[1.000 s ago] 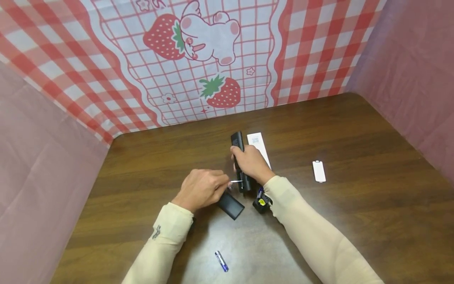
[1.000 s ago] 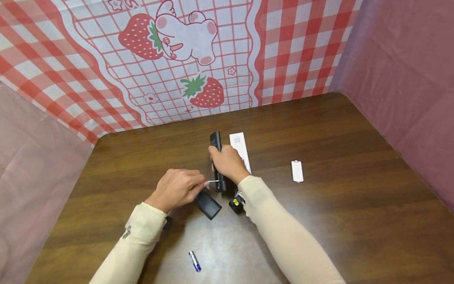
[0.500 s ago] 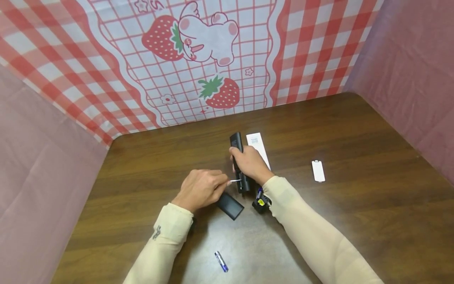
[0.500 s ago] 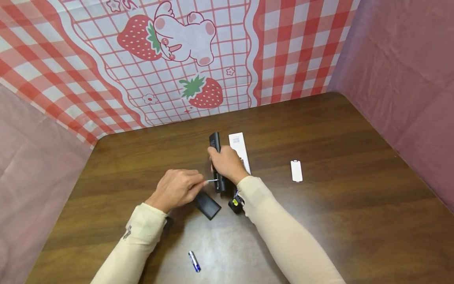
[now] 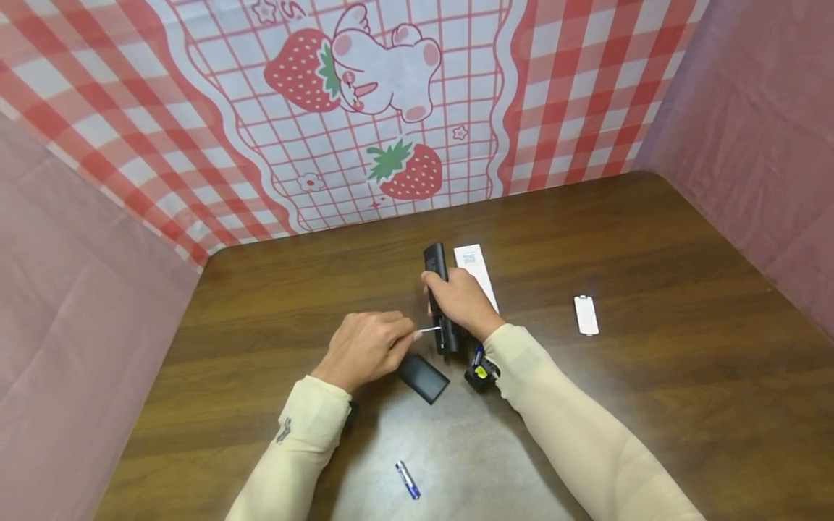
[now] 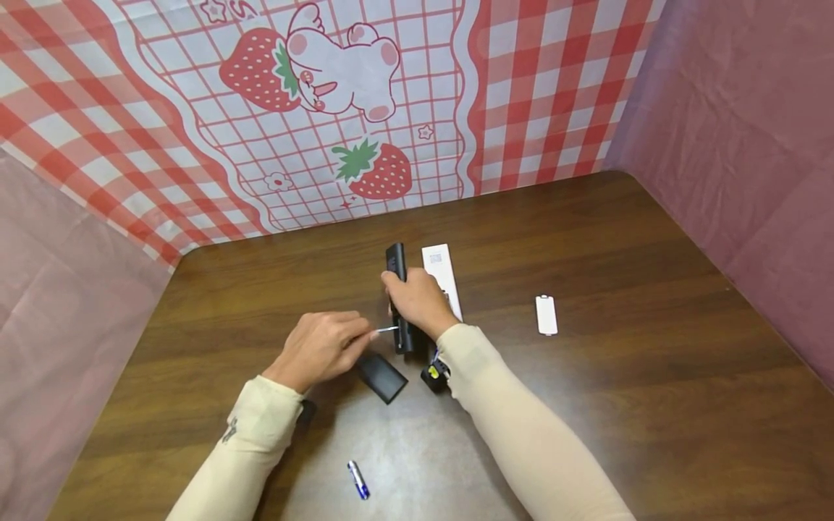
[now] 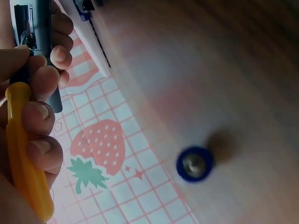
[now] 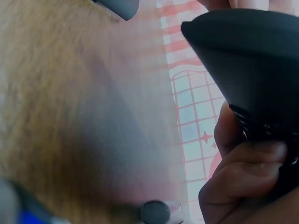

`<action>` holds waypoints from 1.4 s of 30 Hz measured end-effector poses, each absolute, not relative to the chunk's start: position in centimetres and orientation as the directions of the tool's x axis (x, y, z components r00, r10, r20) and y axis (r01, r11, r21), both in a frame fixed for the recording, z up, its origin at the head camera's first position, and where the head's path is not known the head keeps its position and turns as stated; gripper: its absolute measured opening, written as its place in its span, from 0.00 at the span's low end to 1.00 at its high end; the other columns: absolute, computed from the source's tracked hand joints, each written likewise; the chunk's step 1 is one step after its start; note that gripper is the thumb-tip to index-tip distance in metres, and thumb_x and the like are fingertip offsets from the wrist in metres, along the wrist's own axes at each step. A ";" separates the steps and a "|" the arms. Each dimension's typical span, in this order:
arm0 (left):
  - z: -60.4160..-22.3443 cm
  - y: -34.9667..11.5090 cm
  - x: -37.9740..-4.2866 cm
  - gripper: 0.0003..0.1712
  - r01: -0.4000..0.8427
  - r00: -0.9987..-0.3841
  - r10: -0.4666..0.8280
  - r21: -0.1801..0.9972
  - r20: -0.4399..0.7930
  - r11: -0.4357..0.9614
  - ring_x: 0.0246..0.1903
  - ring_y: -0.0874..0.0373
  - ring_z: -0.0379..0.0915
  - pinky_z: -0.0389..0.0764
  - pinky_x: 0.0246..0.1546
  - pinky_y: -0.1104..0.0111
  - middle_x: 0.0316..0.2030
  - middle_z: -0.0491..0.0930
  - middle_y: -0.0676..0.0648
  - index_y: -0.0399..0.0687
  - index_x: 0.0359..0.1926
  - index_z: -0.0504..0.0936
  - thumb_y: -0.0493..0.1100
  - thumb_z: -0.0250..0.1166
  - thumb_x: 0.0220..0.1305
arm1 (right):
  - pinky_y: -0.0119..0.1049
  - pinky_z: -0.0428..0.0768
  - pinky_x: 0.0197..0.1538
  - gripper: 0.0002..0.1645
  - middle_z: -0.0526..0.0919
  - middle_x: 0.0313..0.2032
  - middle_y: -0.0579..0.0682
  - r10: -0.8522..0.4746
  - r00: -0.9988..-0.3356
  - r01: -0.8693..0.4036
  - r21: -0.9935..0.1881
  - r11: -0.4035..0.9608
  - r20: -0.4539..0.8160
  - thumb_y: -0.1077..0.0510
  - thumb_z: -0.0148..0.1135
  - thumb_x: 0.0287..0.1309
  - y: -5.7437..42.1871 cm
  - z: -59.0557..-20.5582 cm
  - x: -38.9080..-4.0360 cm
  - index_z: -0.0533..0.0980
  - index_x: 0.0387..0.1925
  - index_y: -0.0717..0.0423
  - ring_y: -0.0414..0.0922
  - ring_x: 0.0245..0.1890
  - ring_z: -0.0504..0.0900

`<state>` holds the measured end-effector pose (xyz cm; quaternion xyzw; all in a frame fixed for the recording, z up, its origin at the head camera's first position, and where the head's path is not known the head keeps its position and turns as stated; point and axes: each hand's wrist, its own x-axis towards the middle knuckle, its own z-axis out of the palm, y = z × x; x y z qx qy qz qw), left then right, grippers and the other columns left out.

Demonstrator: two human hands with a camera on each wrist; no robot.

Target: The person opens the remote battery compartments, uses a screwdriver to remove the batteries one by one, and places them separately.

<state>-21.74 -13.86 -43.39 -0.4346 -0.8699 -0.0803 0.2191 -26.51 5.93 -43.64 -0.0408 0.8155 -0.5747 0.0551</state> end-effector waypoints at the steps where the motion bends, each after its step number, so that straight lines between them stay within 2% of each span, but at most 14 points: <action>1: -43.4 -13.9 -21.7 0.12 0.791 -0.525 0.720 -0.053 0.454 0.609 0.18 0.67 0.65 0.69 0.17 0.68 0.23 0.71 0.60 0.56 0.28 0.79 0.49 0.60 0.71 | 0.40 0.80 0.30 0.29 0.84 0.21 0.53 -0.130 -0.991 -0.003 -0.942 0.336 -0.043 0.40 0.51 0.68 5.9 -43.6 -26.5 0.81 0.37 0.63 0.48 0.22 0.84; 12: -43.4 -14.3 -21.5 0.07 0.795 -0.509 0.703 -0.043 0.496 0.606 0.19 0.65 0.69 0.72 0.18 0.67 0.24 0.78 0.57 0.51 0.32 0.83 0.47 0.67 0.66 | 0.41 0.80 0.31 0.29 0.84 0.22 0.53 -0.139 -0.990 -0.018 -0.945 0.327 -0.030 0.41 0.51 0.67 5.9 -43.6 -26.5 0.81 0.37 0.64 0.49 0.22 0.84; 18: -43.3 -14.7 -21.2 0.11 0.782 -0.519 0.690 -0.045 0.505 0.622 0.17 0.65 0.66 0.68 0.16 0.67 0.21 0.73 0.57 0.52 0.28 0.79 0.48 0.65 0.67 | 0.41 0.81 0.32 0.29 0.84 0.23 0.53 -0.140 -0.990 -0.013 -0.943 0.332 -0.035 0.40 0.51 0.68 6.0 -43.7 -26.5 0.81 0.38 0.63 0.48 0.23 0.85; 24: -43.3 -15.1 -20.7 0.14 0.759 -0.542 0.673 -0.051 0.504 0.649 0.16 0.62 0.67 0.69 0.15 0.65 0.21 0.74 0.57 0.52 0.27 0.79 0.51 0.63 0.69 | 0.42 0.81 0.32 0.30 0.84 0.23 0.53 -0.147 -0.989 -0.019 -0.943 0.332 -0.032 0.40 0.51 0.68 6.0 -43.7 -26.5 0.80 0.39 0.64 0.49 0.24 0.85; 42: -43.4 -16.6 -20.3 0.12 0.708 -0.579 0.629 -0.063 0.519 0.703 0.14 0.63 0.67 0.68 0.13 0.66 0.20 0.75 0.57 0.52 0.29 0.82 0.52 0.64 0.67 | 0.42 0.80 0.34 0.30 0.85 0.23 0.52 -0.160 -0.987 -0.030 -0.944 0.329 -0.024 0.40 0.51 0.68 5.9 -43.4 -26.3 0.81 0.39 0.63 0.49 0.25 0.85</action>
